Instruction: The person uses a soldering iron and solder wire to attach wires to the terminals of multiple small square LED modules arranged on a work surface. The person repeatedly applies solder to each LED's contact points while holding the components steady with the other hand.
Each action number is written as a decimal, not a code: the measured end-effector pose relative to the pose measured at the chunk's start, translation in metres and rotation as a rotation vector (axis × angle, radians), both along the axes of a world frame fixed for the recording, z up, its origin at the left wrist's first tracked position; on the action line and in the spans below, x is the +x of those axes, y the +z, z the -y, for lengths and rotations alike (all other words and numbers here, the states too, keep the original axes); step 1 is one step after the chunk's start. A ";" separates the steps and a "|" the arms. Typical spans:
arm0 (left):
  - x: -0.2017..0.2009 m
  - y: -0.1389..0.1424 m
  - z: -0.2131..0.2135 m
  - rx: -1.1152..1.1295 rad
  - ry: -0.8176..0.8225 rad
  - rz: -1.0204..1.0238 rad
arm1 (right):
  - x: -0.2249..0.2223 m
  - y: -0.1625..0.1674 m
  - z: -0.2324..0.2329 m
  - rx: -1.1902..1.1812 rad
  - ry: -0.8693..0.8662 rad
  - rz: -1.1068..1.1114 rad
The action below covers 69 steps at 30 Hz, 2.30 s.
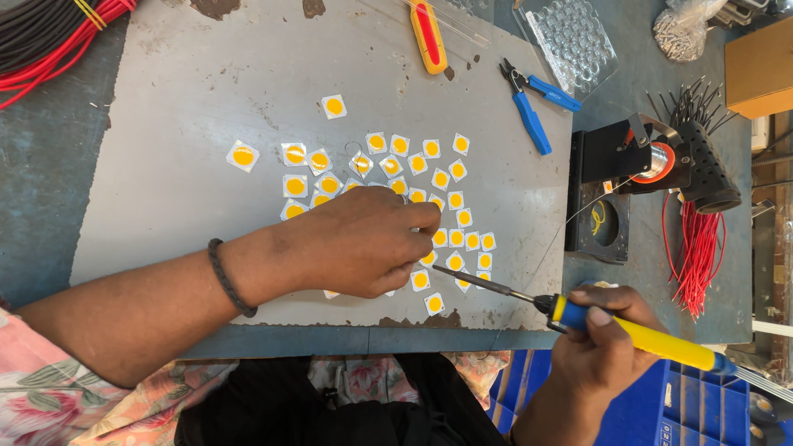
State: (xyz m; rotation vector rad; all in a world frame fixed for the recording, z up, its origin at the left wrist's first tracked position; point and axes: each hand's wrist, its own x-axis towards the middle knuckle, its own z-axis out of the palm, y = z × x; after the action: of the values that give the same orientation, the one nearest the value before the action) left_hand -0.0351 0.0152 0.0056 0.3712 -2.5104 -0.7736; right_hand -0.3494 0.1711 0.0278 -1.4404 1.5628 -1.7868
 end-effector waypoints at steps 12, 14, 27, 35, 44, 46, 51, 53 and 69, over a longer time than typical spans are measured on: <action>-0.003 -0.004 -0.010 -0.008 -0.036 -0.043 | 0.001 0.005 -0.015 0.039 -0.030 0.106; -0.003 -0.004 -0.010 -0.008 -0.038 -0.039 | 0.001 0.005 -0.016 0.043 -0.015 0.116; -0.005 -0.003 -0.013 -0.013 -0.055 -0.011 | -0.003 0.002 -0.019 0.038 0.059 0.079; -0.006 -0.003 -0.016 0.010 -0.094 -0.135 | -0.012 0.007 -0.022 0.003 0.039 0.039; -0.010 -0.003 -0.025 0.058 -0.155 -0.032 | -0.015 0.008 -0.035 0.040 0.001 0.078; -0.010 -0.002 -0.025 0.055 -0.149 -0.016 | -0.015 0.008 -0.036 0.027 0.038 0.075; -0.010 -0.002 -0.025 0.067 -0.160 -0.002 | -0.011 0.007 -0.037 0.036 0.069 0.075; -0.010 -0.002 -0.026 0.074 -0.152 0.027 | -0.009 0.008 -0.038 0.062 0.064 0.087; -0.009 -0.001 -0.029 0.071 -0.146 -0.025 | -0.015 0.005 -0.039 0.006 0.058 0.041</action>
State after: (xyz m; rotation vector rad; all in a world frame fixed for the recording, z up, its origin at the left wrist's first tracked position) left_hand -0.0437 0.0438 0.0045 0.2018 -2.5132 -0.9197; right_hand -0.3648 0.2105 0.0325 -1.4224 1.4895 -1.7664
